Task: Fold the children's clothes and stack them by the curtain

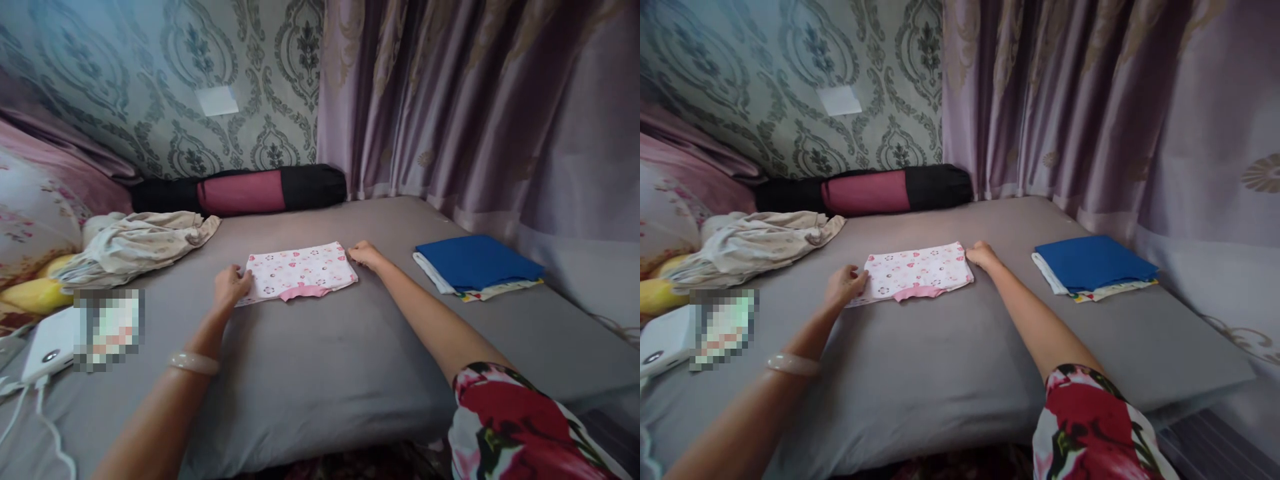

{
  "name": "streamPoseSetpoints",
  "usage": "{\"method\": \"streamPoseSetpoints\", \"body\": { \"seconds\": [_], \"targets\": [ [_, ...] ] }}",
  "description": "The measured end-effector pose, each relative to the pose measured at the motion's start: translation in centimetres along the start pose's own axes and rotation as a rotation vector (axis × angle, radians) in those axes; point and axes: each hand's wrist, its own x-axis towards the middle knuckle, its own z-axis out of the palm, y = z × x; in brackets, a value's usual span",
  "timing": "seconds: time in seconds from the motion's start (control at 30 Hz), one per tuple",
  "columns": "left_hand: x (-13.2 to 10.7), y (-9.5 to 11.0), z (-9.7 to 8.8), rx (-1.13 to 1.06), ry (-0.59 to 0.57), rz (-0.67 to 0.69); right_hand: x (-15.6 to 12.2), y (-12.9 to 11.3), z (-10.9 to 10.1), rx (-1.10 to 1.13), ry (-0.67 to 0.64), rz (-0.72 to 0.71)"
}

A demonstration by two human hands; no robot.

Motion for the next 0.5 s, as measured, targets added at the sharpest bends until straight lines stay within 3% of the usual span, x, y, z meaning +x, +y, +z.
{"method": "streamPoseSetpoints", "body": {
  "seconds": [0.2,0.5],
  "targets": [
    [0.6,0.4,-2.1,-0.009,-0.17,-0.148,0.0,-1.4,0.5,-0.085,-0.069,0.018],
    [2.2,0.5,-2.0,-0.153,-0.278,-0.29,-0.4,-2.4,1.0,0.085,-0.087,0.008]
  ]
}}
